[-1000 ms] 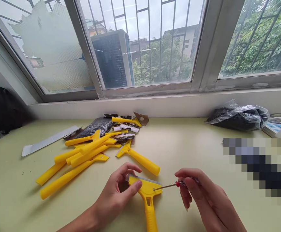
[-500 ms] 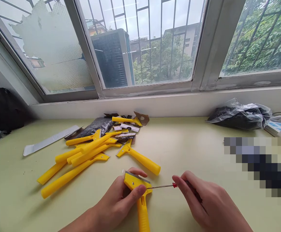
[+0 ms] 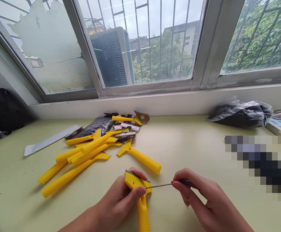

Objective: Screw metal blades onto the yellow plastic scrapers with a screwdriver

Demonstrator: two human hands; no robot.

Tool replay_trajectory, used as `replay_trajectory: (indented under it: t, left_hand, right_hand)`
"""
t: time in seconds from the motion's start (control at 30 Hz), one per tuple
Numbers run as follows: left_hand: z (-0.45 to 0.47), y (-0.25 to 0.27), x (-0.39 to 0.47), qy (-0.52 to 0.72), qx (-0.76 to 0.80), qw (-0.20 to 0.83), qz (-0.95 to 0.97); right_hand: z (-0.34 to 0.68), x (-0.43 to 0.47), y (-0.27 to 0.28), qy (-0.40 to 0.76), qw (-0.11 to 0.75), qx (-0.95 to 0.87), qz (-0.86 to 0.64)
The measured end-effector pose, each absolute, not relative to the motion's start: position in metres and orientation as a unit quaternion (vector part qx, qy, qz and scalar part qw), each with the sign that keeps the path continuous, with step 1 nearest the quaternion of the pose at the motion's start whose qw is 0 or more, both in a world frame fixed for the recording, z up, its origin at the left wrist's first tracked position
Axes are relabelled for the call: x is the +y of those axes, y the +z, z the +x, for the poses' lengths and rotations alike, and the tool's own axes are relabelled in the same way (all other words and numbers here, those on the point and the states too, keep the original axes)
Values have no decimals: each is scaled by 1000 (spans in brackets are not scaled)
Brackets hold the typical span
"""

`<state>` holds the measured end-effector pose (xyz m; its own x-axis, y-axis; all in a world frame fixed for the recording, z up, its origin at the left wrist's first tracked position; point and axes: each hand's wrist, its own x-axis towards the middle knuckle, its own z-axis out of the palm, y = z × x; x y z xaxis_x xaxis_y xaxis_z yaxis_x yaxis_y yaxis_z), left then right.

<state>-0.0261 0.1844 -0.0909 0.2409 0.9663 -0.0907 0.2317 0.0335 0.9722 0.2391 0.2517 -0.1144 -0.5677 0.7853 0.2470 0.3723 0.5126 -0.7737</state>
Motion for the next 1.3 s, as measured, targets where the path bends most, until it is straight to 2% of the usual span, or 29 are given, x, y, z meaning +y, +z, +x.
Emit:
replay_trajectory:
  t: [0.4,0.63,0.87,1.13,1.3]
  left_hand:
    - [-25,-87,183,354,503,514,598]
    - [-25,-91,182,357,504,507,601]
    - [-26,-94,181,338,521,484,616]
    - [-28,-94,182,348,528,481,607]
    - [-27,-95,182,356,523,490,600]
  right_hand:
    - [233,251,-116,284,312,-807,-414]
    - [223,240,-110,312,398,-779,-371]
    - [238,250,-123,302,285,-811,-412]
    - [222,237,-109,328,403,-785,-338]
    - [225,235,-115,320,337,-763,-449]
